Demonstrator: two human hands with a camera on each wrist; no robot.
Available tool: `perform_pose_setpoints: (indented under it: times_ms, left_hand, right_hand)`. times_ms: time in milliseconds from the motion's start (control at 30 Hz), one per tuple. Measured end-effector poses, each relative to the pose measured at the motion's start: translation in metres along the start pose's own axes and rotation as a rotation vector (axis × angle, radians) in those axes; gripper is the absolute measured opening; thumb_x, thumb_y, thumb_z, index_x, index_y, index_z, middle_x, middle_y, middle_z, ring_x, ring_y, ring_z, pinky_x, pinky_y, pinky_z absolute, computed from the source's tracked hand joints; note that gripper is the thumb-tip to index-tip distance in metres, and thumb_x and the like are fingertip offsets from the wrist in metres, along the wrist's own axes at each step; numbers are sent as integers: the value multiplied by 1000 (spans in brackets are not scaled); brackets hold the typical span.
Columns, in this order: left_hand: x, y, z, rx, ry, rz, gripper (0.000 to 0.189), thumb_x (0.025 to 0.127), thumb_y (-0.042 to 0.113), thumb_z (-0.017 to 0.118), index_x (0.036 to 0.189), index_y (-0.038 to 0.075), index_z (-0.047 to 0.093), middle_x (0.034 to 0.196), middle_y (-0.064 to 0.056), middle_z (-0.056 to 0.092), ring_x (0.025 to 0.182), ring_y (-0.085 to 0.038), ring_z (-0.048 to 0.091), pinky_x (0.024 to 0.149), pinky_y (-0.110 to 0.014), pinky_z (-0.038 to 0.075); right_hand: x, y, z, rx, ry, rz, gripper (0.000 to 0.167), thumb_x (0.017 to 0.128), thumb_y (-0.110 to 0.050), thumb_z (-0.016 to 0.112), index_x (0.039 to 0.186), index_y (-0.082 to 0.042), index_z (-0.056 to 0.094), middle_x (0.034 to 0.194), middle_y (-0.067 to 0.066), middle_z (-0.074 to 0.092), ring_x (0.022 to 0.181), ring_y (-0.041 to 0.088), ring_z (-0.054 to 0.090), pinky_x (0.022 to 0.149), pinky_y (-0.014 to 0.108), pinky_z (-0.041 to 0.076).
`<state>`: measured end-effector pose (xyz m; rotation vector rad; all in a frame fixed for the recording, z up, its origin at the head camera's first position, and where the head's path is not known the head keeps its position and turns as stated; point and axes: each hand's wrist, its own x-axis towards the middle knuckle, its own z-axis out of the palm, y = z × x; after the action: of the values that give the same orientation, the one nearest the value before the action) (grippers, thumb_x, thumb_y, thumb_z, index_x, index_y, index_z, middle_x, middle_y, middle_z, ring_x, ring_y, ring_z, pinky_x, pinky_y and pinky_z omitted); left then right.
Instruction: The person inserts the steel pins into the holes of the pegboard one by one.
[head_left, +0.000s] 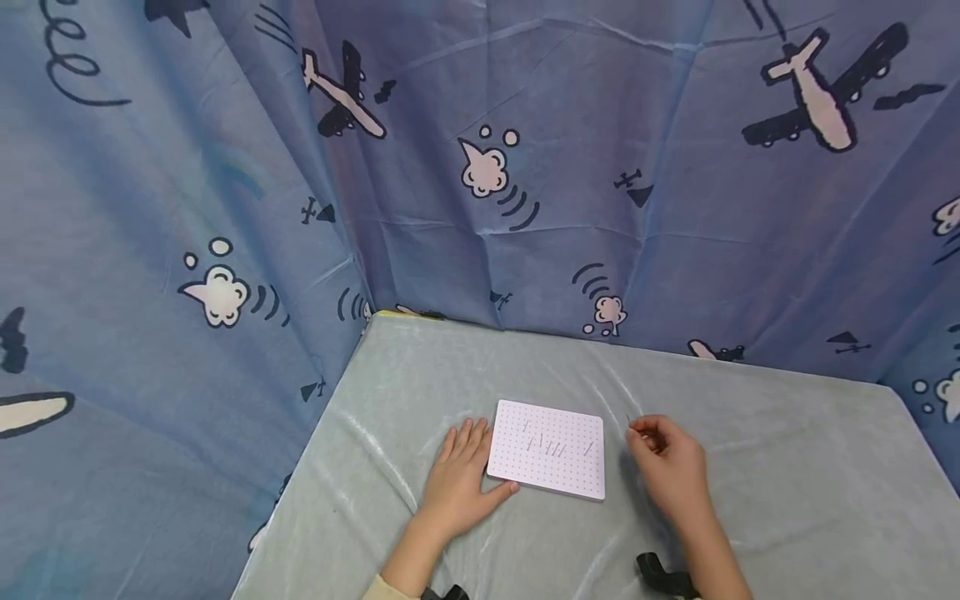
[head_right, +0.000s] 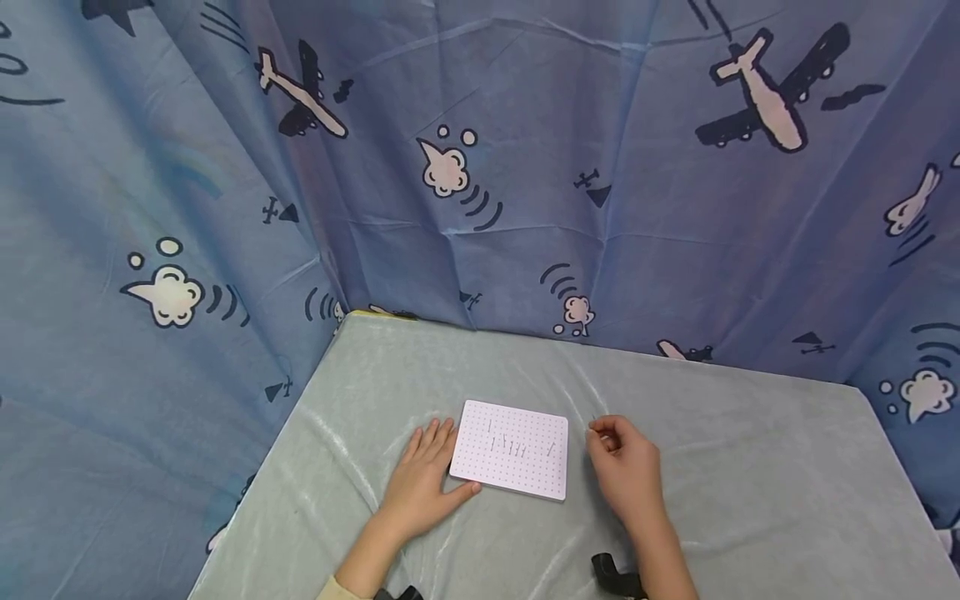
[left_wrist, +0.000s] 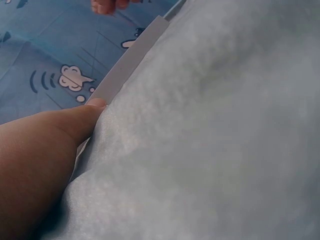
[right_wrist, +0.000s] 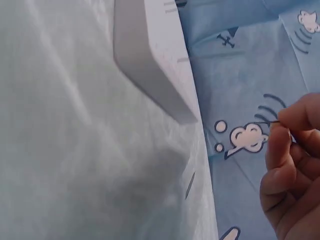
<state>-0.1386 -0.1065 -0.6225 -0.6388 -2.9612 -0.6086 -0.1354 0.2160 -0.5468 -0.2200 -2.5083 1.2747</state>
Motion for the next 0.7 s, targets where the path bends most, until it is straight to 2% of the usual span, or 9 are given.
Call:
perform_pose_setpoints:
  times_ms: [133,333,567,700]
  left_hand:
    - [0,-1,1,4,12,8,99,99,74,62,167,4,43,175,-14,36,166,-33,24,137,-52,15]
    - [-3,-3,2,3,-16,-3,100,99,74,61,168,4,41,176,-13,34,167,-33,21,137,-51,11]
    - [3,-3,0,16,-28,5,99,100,75,59,169,6,39,177,-13,33,167,-33,19,138,-49,9]
    - [4,-2,-1,18,-42,-5,99,100,74,60,170,6,39,177,-13,32,167,-32,18,138,-48,7]
  right_hand:
    - [-4,-8,5,34,1,-33,5,96,1,77,100,-2,77,83,6,72,70,9,59,56,16,48]
    - [-15,-19,13,79,-50,-41,6,97,0,79,100,-5,78,80,3,73,67,13,63,55,18,52]
    - [-22,-28,23,178,-57,-77,8,94,3,81,96,-4,80,79,6,75,64,12,66,54,17,53]
    - [-27,-30,30,179,-62,-104,11,92,6,82,94,-4,80,80,6,75,62,10,66,54,17,54]
